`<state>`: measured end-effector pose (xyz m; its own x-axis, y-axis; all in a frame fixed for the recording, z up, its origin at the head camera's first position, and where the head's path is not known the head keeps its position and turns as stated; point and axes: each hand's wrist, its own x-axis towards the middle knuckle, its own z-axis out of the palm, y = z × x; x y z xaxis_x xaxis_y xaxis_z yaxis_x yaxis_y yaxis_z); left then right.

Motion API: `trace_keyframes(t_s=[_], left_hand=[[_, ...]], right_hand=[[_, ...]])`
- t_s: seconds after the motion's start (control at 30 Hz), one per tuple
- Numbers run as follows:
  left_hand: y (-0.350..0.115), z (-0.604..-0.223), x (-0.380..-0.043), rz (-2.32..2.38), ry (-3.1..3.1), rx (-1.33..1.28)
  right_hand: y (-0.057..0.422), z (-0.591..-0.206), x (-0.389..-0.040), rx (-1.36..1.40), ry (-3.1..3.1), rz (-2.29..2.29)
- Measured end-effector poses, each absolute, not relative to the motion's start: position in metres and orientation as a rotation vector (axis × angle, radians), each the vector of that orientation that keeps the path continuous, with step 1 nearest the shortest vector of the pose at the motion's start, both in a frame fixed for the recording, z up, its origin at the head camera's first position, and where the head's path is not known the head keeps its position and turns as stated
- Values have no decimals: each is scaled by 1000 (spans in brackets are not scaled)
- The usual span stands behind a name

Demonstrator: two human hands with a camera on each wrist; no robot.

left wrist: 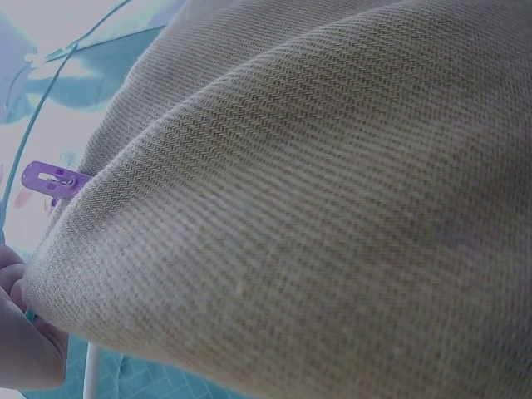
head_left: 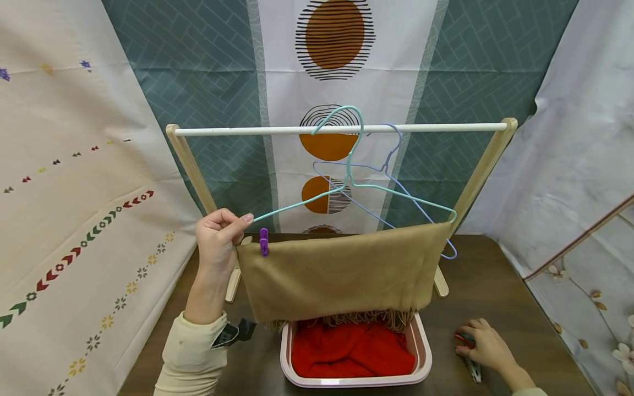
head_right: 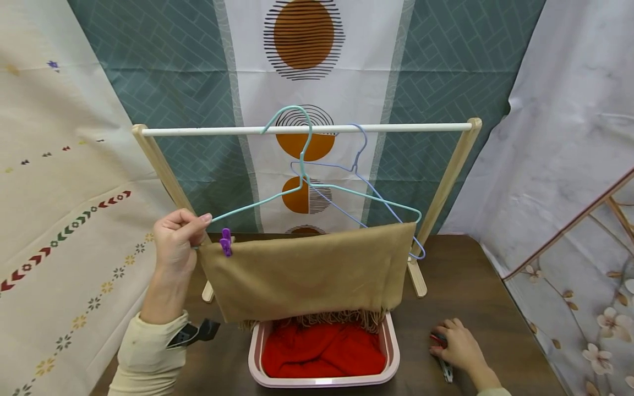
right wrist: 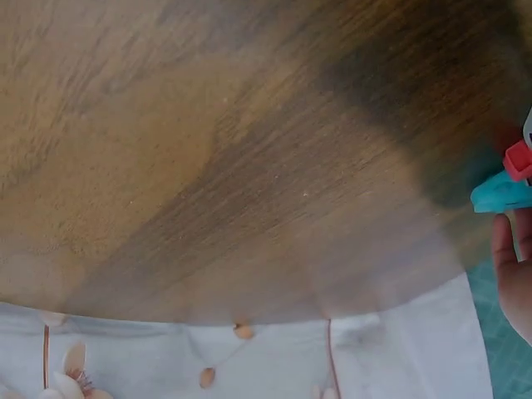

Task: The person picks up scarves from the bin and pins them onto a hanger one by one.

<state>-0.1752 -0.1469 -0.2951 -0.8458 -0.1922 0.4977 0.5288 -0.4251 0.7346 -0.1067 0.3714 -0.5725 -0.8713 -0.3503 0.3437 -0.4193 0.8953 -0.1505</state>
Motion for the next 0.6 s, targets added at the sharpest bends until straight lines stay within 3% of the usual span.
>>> trace_keyframes(t_s=[0.6], left_hand=[[-147, -296, -176, -2273, -1361, -507]], right_hand=[[355, -555, -110, 524, -2619, 426]])
